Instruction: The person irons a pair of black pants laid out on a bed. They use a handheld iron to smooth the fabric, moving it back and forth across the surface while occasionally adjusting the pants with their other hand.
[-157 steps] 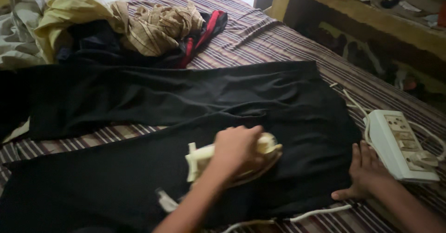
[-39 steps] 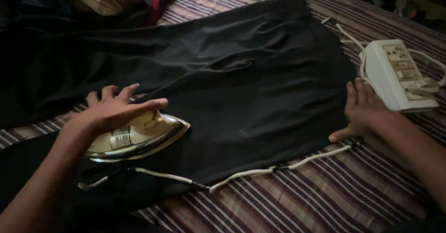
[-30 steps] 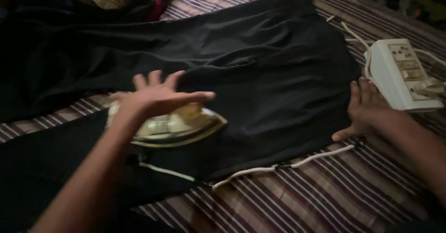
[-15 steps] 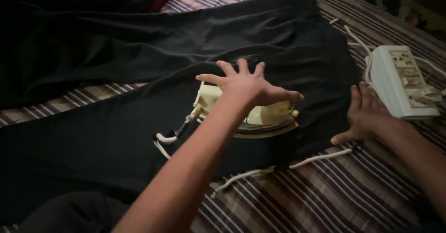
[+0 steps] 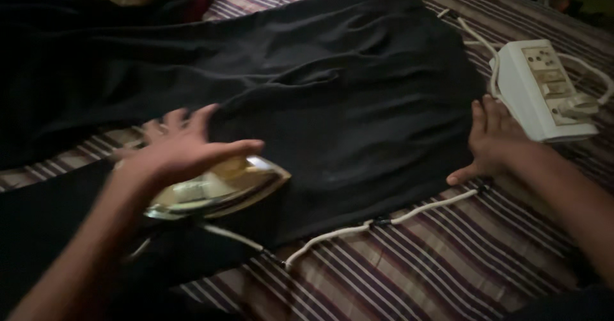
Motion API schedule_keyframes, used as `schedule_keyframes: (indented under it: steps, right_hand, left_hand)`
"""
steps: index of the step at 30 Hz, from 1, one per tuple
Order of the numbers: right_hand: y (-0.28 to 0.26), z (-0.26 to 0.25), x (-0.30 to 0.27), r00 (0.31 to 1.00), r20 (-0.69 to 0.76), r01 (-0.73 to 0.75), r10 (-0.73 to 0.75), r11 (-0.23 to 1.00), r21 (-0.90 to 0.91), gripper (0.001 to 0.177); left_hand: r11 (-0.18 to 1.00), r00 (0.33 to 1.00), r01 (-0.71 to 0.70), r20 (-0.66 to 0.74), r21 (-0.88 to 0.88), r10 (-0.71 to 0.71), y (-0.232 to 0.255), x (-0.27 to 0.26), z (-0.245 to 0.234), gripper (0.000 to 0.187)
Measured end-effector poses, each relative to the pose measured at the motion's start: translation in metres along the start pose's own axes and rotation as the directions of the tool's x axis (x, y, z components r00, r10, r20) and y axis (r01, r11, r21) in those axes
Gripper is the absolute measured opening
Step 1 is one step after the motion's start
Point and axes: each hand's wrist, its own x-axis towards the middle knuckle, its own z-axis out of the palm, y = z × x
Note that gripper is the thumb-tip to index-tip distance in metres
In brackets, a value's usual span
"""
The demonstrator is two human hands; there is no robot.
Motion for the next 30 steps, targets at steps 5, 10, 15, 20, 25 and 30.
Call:
schedule_keyframes:
  steps: [5, 10, 15, 20, 25, 30]
  right_hand:
    - [0.001, -0.004, -0.002, 1.0, 0.019, 0.018, -0.017, 0.999, -0.034, 0.175]
    - [0.001, 0.0, 0.005, 1.0, 0.026, 0.003, -0.002, 0.999, -0.046, 0.173]
    - [0.003, 0.005, 0.008, 1.0, -0.002, 0.008, -0.008, 0.998, -0.056, 0.177]
    - [0.006, 0.012, 0.013, 0.999, -0.034, 0.022, -0.027, 0.991, -0.132, 0.175]
    - [0.005, 0.012, 0.017, 0.999, 0.0, -0.035, 0.035, 0.997, -0.063, 0.178]
    - [0.008, 0.01, 0.012, 0.999, -0.005, -0.034, 0.034, 0.999, -0.004, 0.177]
  left_hand:
    - [0.99, 0.994, 0.111, 0.018, -0.089, -0.11, -0.054, 0.02, 0.002, 0.143]
    - [0.998, 0.995, 0.057, 0.082, -0.027, -0.055, -0.017, 0.022, 0.003, 0.142]
    - [0.979, 0.982, -0.186, 0.048, 0.081, 0.182, 0.087, -0.014, 0.015, 0.137]
    - [0.925, 0.925, -0.377, -0.04, 0.037, 0.378, 0.184, -0.04, 0.028, 0.135]
    - [0.906, 0.906, -0.423, -0.014, 0.03, 0.423, 0.217, -0.054, 0.026, 0.132]
    - [0.914, 0.916, -0.401, 0.049, 0.061, 0.398, 0.188, -0.045, 0.02, 0.128]
